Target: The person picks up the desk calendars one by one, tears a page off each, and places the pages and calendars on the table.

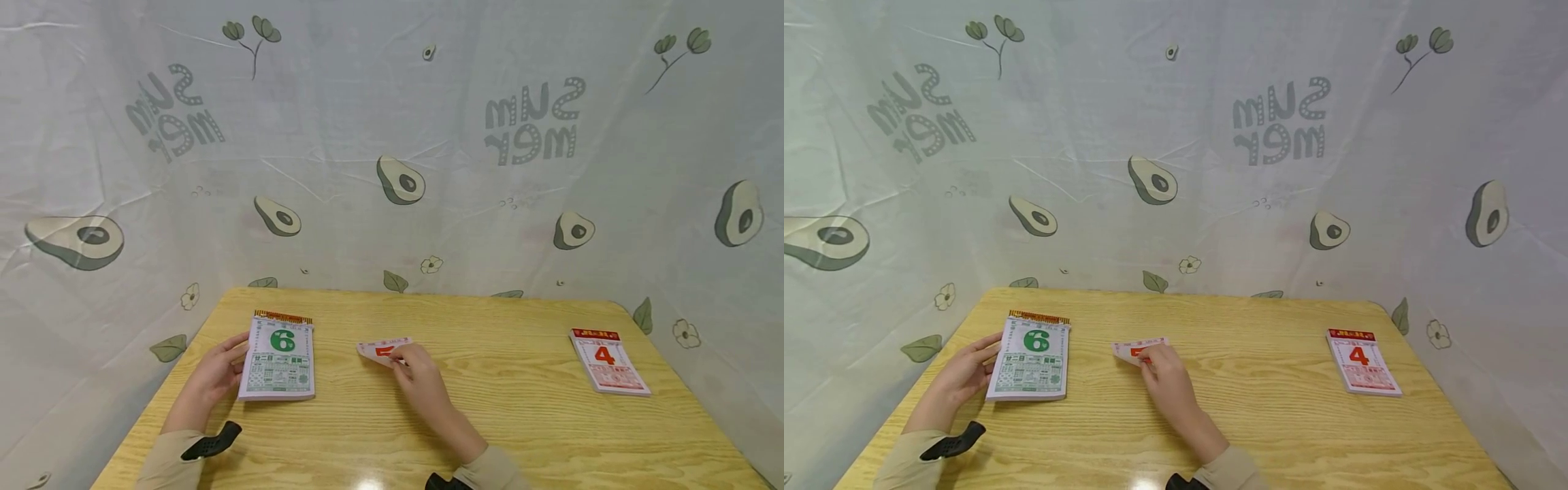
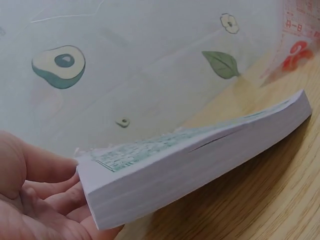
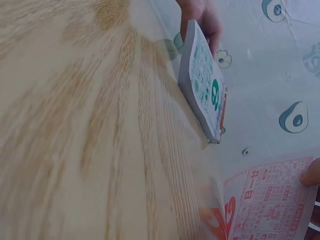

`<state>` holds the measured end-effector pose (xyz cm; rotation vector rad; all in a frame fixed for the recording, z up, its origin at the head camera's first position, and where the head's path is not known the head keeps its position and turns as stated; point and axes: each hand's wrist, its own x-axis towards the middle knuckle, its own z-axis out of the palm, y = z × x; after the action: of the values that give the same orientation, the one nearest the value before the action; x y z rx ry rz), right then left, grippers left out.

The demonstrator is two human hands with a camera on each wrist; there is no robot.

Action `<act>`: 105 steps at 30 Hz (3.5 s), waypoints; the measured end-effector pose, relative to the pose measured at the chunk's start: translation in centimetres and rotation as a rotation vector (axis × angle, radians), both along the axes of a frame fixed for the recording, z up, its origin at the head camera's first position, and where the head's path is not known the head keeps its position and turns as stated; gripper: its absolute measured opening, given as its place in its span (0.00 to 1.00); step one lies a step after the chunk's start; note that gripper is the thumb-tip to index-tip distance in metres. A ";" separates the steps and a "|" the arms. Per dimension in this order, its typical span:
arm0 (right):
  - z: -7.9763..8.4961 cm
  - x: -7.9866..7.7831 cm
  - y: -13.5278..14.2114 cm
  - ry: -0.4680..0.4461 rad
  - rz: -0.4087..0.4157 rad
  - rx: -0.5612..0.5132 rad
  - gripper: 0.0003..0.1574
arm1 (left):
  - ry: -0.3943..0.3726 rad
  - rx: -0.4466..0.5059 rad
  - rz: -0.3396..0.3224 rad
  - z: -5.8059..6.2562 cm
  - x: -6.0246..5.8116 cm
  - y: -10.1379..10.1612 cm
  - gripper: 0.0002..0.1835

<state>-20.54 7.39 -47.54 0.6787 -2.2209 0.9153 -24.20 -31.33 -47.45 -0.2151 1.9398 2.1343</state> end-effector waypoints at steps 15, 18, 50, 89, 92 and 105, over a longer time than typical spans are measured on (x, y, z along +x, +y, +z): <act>-0.5 -0.3 -3.6 -0.082 0.034 0.052 0.07 | -0.054 0.126 0.014 0.2 0.2 -1.8 0.33; -0.5 -0.4 -4.3 -0.105 0.036 0.075 0.06 | -0.086 0.145 0.036 0.4 0.3 -2.1 0.34; -1.3 -0.3 -9.8 -0.211 0.104 0.390 0.04 | -0.093 0.169 0.036 0.8 0.6 -5.9 0.41; -1.3 -0.4 -13.0 -0.350 0.249 0.882 0.34 | -0.057 0.162 0.086 0.3 0.7 -7.9 0.46; -1.4 -0.5 -13.4 -0.357 0.242 0.889 0.35 | -0.048 0.168 0.084 0.3 0.8 -7.9 0.46; -1.5 -0.7 -13.9 -0.370 0.245 0.889 0.36 | 0.014 0.189 0.059 0.3 1.0 -7.7 0.47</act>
<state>-21.26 -6.52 -49.05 1.2729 -2.9182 0.0925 -23.18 -39.02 -47.10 -0.2252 1.7450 2.3454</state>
